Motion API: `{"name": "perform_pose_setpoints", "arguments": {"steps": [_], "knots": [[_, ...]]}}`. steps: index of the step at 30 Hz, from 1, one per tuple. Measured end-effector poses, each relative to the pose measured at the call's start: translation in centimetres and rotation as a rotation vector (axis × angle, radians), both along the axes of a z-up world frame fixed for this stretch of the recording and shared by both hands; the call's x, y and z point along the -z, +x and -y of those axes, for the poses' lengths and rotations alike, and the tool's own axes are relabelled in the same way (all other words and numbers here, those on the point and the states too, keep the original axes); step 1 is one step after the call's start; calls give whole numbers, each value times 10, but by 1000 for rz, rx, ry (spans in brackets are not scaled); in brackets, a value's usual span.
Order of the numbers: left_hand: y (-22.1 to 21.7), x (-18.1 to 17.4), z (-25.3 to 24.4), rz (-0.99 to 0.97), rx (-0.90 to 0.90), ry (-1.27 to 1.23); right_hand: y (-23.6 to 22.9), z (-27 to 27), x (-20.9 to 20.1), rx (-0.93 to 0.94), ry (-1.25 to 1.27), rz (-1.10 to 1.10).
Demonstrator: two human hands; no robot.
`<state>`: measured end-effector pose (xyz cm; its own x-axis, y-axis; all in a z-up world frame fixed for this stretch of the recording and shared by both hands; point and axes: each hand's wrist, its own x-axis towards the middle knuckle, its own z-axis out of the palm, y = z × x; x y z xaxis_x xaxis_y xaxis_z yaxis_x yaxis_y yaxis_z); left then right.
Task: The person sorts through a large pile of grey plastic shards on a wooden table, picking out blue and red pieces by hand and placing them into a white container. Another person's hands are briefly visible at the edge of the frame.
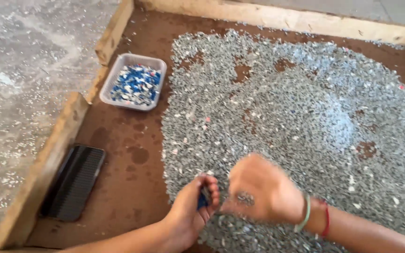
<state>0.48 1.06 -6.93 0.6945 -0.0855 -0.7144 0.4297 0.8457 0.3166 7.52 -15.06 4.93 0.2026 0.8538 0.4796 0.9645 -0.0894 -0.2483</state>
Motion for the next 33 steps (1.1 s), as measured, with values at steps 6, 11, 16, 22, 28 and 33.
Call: {"name": "perform_pose_setpoints", "arguments": {"steps": [6,11,16,22,28,33], "knots": [[-34,44,-123,177,-139,-215,154,-33,31,957,-643,-95],[-41,89,-186,86,179,-155,251,-42,92,1304,-524,-216],[-27,7,-156,-33,273,1,238,-82,77,1061,-476,-409],[-33,6,-153,15,376,-117,136,-92,36,952,-790,-475],[-32,-21,-149,72,282,-6,63,-58,6,742,-1041,-470],[-36,-19,-150,110,93,-86,74,-34,-30,779,-956,-563]]}}
